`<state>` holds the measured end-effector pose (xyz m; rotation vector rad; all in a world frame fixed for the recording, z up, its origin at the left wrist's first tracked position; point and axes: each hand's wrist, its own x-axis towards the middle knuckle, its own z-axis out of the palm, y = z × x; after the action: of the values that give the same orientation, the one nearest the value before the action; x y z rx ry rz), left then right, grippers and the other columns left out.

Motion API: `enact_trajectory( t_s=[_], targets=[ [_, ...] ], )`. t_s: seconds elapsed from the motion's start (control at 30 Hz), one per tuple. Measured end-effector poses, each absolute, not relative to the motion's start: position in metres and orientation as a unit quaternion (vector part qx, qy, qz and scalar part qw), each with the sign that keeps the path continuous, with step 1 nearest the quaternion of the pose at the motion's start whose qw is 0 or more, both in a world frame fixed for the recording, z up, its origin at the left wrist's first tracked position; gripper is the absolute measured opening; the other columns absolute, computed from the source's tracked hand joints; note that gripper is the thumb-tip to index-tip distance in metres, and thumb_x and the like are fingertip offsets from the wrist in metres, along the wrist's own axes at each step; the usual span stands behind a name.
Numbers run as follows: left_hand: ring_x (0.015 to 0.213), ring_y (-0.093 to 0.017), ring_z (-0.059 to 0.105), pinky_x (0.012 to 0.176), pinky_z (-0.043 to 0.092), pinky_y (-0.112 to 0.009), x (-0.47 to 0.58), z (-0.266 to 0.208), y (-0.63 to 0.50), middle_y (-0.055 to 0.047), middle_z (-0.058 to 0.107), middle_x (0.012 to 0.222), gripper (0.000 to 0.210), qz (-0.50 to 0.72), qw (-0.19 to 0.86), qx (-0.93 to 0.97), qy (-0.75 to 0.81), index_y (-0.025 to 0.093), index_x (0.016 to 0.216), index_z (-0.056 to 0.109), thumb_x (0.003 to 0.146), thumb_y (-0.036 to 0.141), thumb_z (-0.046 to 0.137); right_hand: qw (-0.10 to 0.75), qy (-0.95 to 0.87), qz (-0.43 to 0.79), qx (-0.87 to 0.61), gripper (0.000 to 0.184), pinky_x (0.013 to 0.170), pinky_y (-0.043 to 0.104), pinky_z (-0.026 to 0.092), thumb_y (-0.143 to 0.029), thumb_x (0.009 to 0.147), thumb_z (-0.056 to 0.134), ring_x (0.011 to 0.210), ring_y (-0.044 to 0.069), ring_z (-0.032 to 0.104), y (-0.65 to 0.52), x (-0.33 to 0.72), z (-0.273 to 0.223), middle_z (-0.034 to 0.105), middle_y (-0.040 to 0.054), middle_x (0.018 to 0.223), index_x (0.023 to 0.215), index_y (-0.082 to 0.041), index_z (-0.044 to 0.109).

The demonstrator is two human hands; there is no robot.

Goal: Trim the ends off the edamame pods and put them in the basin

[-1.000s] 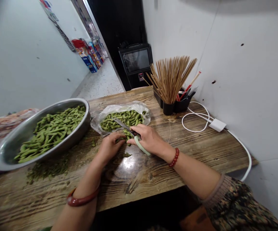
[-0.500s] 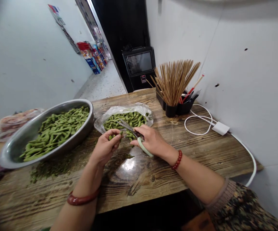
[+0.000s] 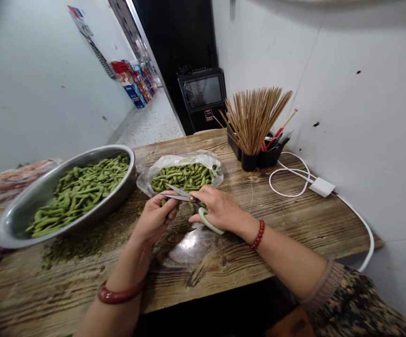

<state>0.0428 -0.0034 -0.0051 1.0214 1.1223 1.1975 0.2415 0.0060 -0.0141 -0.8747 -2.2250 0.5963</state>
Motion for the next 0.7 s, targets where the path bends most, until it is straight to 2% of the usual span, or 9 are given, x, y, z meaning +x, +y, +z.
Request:
enact_trajectory(
  t_s=[0.23, 0.47, 0.7],
  targets=[
    [0.041, -0.002, 0.035, 0.038, 0.024, -0.015, 0.042, -0.009, -0.004, 0.004, 0.052, 0.055, 0.026, 0.498, 0.576, 0.448, 0.469, 0.015, 0.088, 0.066, 0.07, 0.03, 0.074, 0.332, -0.854, 0.229, -0.33, 0.054, 0.07, 0.029, 0.047, -0.04, 0.076, 0.071, 0.076, 0.016, 0.054, 0.006, 0.241, -0.016, 0.055, 0.0056, 0.092, 0.122, -0.017, 0.055],
    [0.041, -0.003, 0.034, 0.039, 0.024, -0.015, 0.044, -0.004, -0.005, 0.005, 0.048, 0.053, 0.025, 0.499, 0.573, 0.453, 0.467, 0.014, 0.084, 0.066, 0.067, 0.029, 0.076, 0.343, -0.852, 0.226, -0.326, 0.05, 0.072, 0.028, 0.048, -0.037, 0.078, 0.07, 0.079, 0.017, 0.056, 0.008, 0.241, -0.021, 0.057, 0.0059, 0.093, 0.121, -0.018, 0.056],
    [0.04, -0.003, 0.034, 0.038, 0.022, -0.015, 0.04, -0.005, -0.003, 0.006, 0.045, 0.05, 0.023, 0.496, 0.553, 0.456, 0.49, 0.014, 0.08, 0.064, 0.067, 0.029, 0.076, 0.359, -0.845, 0.232, -0.322, 0.04, 0.07, 0.028, 0.047, -0.039, 0.079, 0.069, 0.076, 0.017, 0.057, 0.012, 0.24, -0.024, 0.059, 0.0059, 0.088, 0.111, -0.016, 0.061]
  ],
)
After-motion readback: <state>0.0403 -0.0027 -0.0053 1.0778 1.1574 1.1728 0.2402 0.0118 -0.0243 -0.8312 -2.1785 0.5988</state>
